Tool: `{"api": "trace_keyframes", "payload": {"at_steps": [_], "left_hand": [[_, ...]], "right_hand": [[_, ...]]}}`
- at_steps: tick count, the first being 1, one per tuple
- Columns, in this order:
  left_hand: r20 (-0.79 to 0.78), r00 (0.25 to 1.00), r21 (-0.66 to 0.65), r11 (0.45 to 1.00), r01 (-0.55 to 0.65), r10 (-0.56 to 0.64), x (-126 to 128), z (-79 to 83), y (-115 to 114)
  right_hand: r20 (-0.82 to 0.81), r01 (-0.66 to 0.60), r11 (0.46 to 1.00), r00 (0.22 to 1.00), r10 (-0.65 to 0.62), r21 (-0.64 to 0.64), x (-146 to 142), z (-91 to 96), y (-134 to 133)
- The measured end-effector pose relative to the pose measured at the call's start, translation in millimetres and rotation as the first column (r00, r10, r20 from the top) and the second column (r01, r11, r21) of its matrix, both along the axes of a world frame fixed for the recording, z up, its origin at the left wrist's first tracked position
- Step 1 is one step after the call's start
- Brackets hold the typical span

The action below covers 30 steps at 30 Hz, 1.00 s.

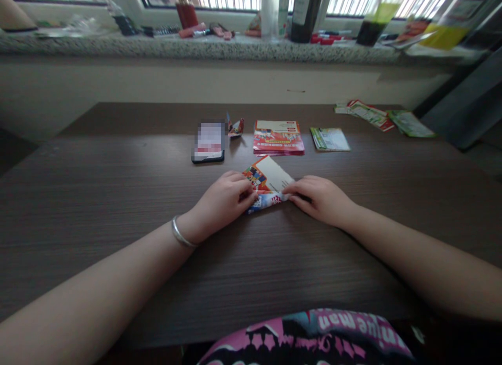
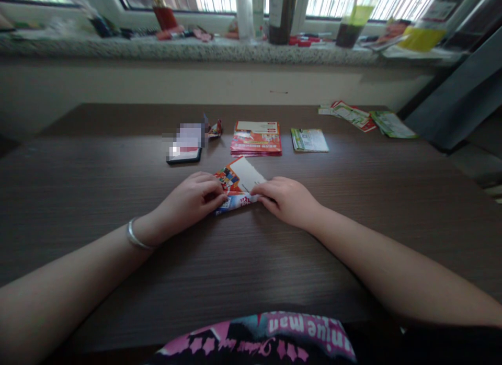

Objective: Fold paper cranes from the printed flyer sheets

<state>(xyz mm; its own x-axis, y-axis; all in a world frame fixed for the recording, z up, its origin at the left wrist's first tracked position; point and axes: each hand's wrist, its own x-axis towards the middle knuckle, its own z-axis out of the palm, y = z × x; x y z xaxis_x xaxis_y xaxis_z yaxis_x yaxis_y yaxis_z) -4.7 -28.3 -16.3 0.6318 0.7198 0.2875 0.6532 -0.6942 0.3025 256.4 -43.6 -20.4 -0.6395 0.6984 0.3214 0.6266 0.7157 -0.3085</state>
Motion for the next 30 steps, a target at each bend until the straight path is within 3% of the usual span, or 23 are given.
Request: {"api": "trace_keyframes", "payload": {"at_steps": [4, 14, 30], "left_hand": [[-0.005, 1.0, 0.031, 1.0, -0.005, 0.006, -0.2, -2.0, 0.6], [-0.029, 0.998, 0.046, 0.998, -0.05, 0.051, -0.2, -2.2, 3.4], [0.065, 0.994, -0.099, 0.992, -0.083, 0.09, -0.8, -3.2, 6.7]], "right_hand": [[-0.005, -0.08, 0.996, 0.997, 0.081, 0.04, -0.8, 1.4, 1.2], [0.068, -0.107, 0.986, 0.993, 0.099, 0.127, -1.2, 0.0, 1.4], [0.134, -0.091, 0.978, 0.989, 0.066, 0.19, -0.2, -2.7, 0.5]]}}
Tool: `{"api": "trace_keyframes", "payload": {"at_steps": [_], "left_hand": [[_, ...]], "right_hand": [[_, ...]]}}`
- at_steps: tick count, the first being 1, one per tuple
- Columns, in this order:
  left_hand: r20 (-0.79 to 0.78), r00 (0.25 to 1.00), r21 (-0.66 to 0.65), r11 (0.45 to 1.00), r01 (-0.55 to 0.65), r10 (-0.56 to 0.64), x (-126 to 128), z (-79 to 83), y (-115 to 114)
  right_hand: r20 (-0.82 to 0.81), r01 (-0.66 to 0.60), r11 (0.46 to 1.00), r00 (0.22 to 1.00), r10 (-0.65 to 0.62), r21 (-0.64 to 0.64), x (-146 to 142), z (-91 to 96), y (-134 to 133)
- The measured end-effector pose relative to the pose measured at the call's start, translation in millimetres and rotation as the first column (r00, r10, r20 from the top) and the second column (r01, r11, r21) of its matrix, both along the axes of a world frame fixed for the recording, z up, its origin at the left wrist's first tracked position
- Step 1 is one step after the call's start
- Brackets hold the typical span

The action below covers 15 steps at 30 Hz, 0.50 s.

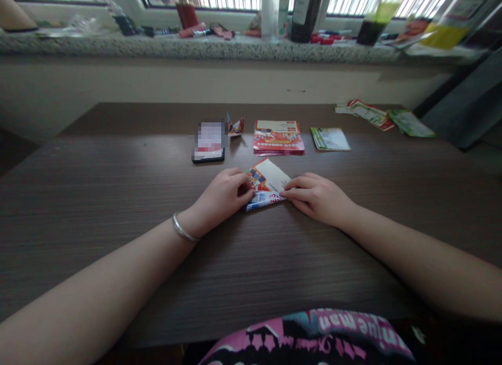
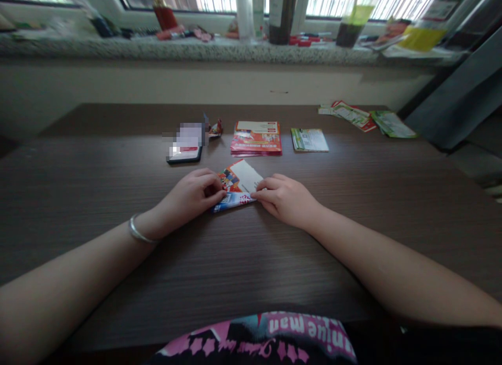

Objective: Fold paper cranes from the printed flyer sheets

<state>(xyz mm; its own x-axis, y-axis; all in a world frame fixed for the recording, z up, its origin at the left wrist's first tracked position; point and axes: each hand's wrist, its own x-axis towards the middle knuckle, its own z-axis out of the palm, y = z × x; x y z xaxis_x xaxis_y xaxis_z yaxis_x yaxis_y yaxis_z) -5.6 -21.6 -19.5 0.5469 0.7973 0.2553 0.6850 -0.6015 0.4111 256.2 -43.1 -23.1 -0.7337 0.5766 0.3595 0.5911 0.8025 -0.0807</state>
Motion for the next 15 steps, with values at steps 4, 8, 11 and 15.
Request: {"api": "trace_keyframes", "payload": {"at_steps": [4, 8, 11, 15], "left_hand": [[0.018, 1.0, -0.027, 1.0, -0.014, 0.014, 0.4, 0.8, -0.8], [0.008, 0.999, -0.036, 0.999, -0.038, 0.038, 0.6, 0.4, -1.1], [0.01, 0.999, -0.036, 0.999, -0.041, 0.042, 0.9, 0.5, -1.8], [0.005, 0.999, -0.025, 0.999, -0.047, 0.047, 1.5, 0.9, -2.4]], "right_hand": [[-0.01, 0.006, 1.0, 1.0, -0.006, -0.008, -0.3, 0.2, 0.5], [-0.023, 0.007, 1.0, 1.0, -0.008, -0.013, -0.4, -1.0, 1.5], [-0.027, 0.003, 1.0, 1.0, -0.003, -0.014, -0.4, -2.1, 2.3], [-0.016, 0.005, 1.0, 1.0, -0.005, -0.015, -0.1, -1.8, 2.6]]}}
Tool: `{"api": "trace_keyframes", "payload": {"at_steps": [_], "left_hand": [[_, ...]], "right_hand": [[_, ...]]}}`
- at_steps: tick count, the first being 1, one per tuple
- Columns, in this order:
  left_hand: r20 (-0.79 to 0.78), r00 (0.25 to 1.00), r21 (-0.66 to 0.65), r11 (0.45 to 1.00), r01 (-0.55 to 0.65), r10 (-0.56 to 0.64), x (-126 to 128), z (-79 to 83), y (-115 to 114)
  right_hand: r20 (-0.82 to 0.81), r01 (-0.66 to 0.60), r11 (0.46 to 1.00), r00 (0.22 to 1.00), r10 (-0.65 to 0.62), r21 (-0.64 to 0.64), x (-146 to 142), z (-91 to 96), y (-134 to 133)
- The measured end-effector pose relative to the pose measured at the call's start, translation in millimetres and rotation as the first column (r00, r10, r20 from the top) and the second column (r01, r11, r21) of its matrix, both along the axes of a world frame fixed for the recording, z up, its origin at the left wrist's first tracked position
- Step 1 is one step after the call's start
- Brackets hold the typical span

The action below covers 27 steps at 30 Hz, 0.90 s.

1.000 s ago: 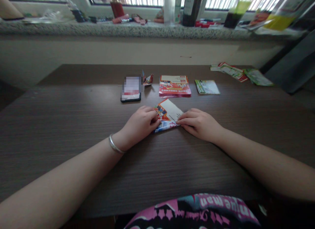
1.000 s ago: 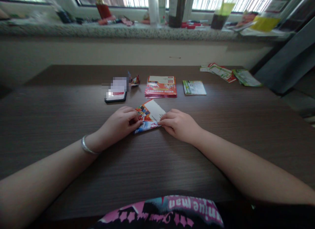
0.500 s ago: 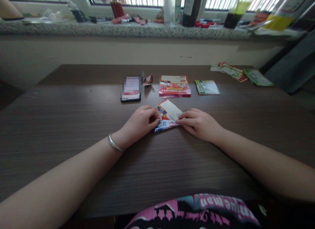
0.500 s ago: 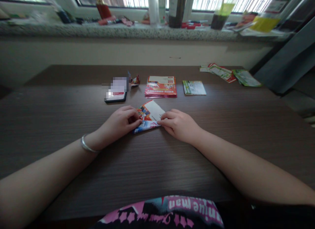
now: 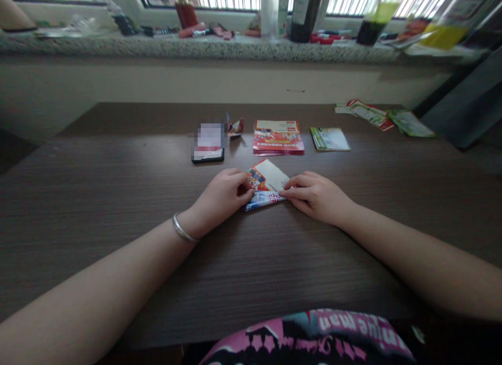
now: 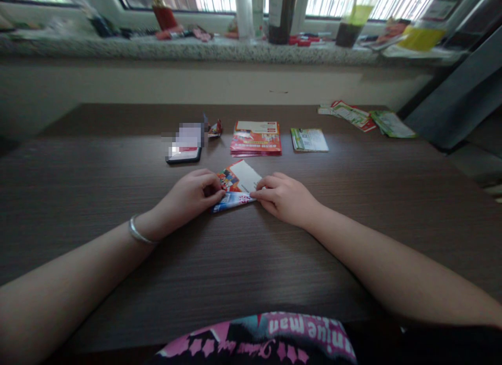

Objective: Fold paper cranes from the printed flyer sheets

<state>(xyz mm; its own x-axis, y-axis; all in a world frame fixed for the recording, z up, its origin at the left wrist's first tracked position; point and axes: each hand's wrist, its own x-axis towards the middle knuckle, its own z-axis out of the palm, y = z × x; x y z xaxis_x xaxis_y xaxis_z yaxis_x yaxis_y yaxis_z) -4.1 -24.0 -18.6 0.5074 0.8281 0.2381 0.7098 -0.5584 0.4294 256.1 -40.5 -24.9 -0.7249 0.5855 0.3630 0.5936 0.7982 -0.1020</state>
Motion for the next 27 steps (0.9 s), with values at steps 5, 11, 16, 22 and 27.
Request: {"api": "trace_keyframes", "payload": {"at_steps": [5, 11, 16, 22, 27], "left_hand": [[0.01, 0.999, 0.044, 0.998, 0.034, -0.034, -2.1, -0.6, -1.0], [-0.11, 0.971, 0.154, 0.962, 0.225, -0.21, -2.1, 5.1, -11.6], [-0.301, 0.932, 0.241, 0.929, 0.279, -0.202, 0.8, 6.0, -18.8], [-0.364, 0.918, 0.229, 0.94, 0.252, -0.158, 1.7, 2.2, -19.6], [-0.389, 0.911, 0.261, 0.931, 0.255, -0.141, 2.1, 3.7, -21.1]], "right_hand": [[0.018, 0.001, 1.0, 1.0, -0.001, -0.007, 0.4, 1.3, 0.1], [0.027, 0.0, 1.0, 1.0, -0.001, 0.013, 2.5, -0.6, 4.9], [0.041, 0.016, 0.999, 0.999, -0.017, 0.032, 5.4, -1.4, 8.9], [0.076, 0.026, 0.997, 0.997, -0.032, 0.077, 5.0, 0.1, 6.8], [0.117, 0.025, 0.994, 0.992, -0.038, 0.109, 3.4, 2.4, 4.0]]}}
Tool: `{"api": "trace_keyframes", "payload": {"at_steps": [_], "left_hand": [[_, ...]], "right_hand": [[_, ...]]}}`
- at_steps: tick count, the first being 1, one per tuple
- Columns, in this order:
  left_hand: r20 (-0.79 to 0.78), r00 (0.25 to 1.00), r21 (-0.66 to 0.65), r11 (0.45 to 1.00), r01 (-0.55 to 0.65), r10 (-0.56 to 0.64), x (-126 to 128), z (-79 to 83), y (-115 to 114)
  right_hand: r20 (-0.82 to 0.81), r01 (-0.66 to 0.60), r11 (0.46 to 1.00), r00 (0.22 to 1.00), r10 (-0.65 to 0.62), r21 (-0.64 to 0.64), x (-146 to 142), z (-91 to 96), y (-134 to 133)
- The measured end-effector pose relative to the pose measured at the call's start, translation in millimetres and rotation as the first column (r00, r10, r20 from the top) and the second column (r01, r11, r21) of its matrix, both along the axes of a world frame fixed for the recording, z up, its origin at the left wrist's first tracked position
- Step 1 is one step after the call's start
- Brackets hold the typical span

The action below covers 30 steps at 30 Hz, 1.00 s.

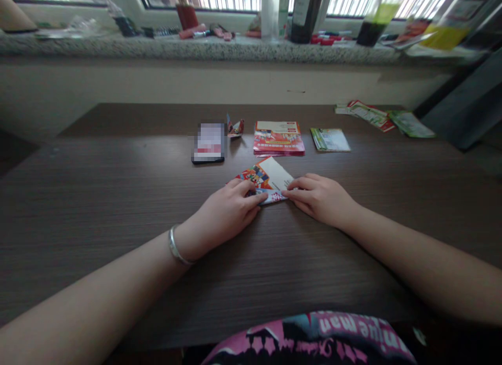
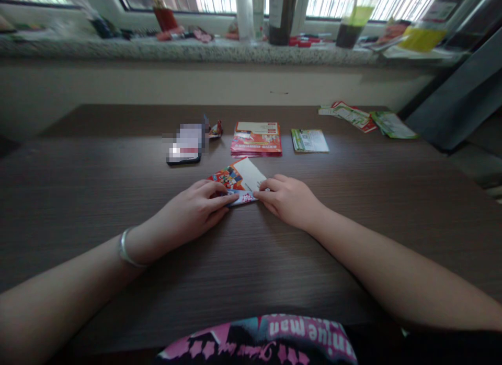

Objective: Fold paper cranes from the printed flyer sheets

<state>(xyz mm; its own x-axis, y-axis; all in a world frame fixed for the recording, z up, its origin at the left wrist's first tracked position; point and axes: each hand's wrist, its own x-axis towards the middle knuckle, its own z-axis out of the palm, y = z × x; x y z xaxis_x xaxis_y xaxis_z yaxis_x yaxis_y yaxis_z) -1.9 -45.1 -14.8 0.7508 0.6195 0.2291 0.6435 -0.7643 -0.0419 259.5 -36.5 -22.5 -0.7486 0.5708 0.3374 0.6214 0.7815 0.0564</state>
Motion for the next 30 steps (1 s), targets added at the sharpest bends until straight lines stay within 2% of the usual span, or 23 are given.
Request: {"api": "trace_keyframes", "payload": {"at_steps": [17, 30], "left_hand": [[-0.044, 0.999, 0.009, 1.0, -0.025, 0.026, 1.8, 1.4, -0.9], [-0.105, 0.994, 0.044, 0.999, -0.019, 0.024, 7.5, 6.4, -4.1]], "right_hand": [[-0.006, 0.021, 0.999, 1.0, -0.021, -0.031, 0.1, 0.3, -0.3], [0.066, 0.055, 0.998, 0.996, -0.057, 0.021, -2.5, 3.7, -3.7]]}}
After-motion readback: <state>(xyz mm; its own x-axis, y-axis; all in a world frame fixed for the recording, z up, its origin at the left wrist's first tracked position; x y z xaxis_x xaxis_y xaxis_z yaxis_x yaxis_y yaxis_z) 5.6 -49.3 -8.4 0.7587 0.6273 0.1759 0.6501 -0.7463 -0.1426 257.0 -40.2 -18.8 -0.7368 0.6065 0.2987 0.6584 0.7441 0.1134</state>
